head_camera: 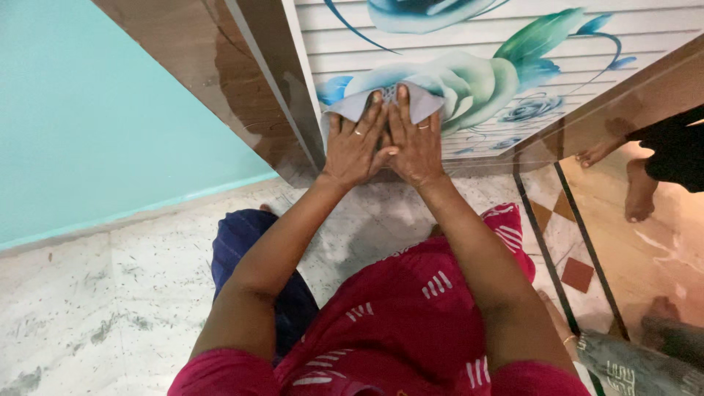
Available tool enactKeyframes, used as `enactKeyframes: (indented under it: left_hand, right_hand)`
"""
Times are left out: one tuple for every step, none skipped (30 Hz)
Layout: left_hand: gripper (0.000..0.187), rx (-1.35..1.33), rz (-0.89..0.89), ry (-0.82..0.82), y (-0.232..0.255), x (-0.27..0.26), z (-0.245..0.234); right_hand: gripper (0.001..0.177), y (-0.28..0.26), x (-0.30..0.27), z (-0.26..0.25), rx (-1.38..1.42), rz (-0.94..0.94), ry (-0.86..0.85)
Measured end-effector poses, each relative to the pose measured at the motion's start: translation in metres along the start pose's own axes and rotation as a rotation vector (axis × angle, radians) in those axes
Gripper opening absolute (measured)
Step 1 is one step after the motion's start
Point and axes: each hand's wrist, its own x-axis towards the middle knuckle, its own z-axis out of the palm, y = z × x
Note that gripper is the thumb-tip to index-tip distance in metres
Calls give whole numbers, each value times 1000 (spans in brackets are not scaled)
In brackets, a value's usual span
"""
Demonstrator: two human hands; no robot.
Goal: The person wipes a decorated wardrobe panel using a cloth, applying pressure with both hands to clean the floral-patterned surface.
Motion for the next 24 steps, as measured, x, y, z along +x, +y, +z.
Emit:
enactKeyframes:
  left_hand:
    - [78,-14,-5,-66,4,9,-7]
    - [78,-29,-10,-131,8,18,-13]
    - [78,-29,-15,-131,12,27,-19]
    - [78,13,12,-20,14,35,-23]
    - [77,54,38,87,15,40,-26]
    - [77,53,31,85,15,44,-29]
    - [75,57,66,205,13,47,-31]
    - [73,62,101,325,11,49,-31]
    - [73,60,95,319,8,50,-31]
    - [76,141,110,273,6,51,-31]
    - [79,222,126,225,3,50,-30]
    - [79,221,121,218,-1,49,-28]
    - [78,236,138,265,-5,48,-24]
    - [76,252,154,313,-9,44,-20]
    - [76,254,147,312,-13,39,-16]
    - [76,301,141,291,-18,32,-11]
    - [76,349,139,270,-25,25,-6]
    - [76,353,137,270,-31,16,1]
    - [76,310,121,283,-36,6,9]
    - [75,268,105,297,-42,-3,18]
    - [75,267,104,296,-45,-13,27]
    - [75,263,73,258,-48,-23,36]
    - [75,259,38,221,-50,-32,43]
    - [75,260,33,220,-51,-40,50]
  right_hand:
    - [59,4,0,-2,-19,53,-17]
    - [59,9,1,-4,-16,46,-20]
    - [62,14,4,-6,-8,84,47]
    - [66,15,8,-7,1,121,115]
    - [66,14,10,-9,4,117,109]
    - [70,13,13,-12,86,143,164]
    - [74,11,18,-15,169,170,221]
    - [74,8,23,-15,172,169,215]
    - [79,3,28,-13,123,164,274]
    - [84,-1,32,-11,73,159,332]
    - [84,-5,35,-6,78,160,324]
    - [80,-8,36,0,101,165,319]
    - [77,-11,35,7,123,165,313]
    - [77,-16,31,14,128,162,305]
    - [77,-20,28,22,135,145,293]
    - [77,-23,24,30,142,128,281]
    - [77,-27,20,38,145,125,282]
    - [73,-30,15,46,142,106,238]
    - [70,-32,11,54,135,88,198]
    - [70,-34,7,62,134,88,202]
    - [64,-37,1,68,68,59,147]
    - [59,-40,-5,74,3,28,93]
    - [59,-42,-10,78,5,25,91]
    - [55,-44,-15,81,22,35,-10]
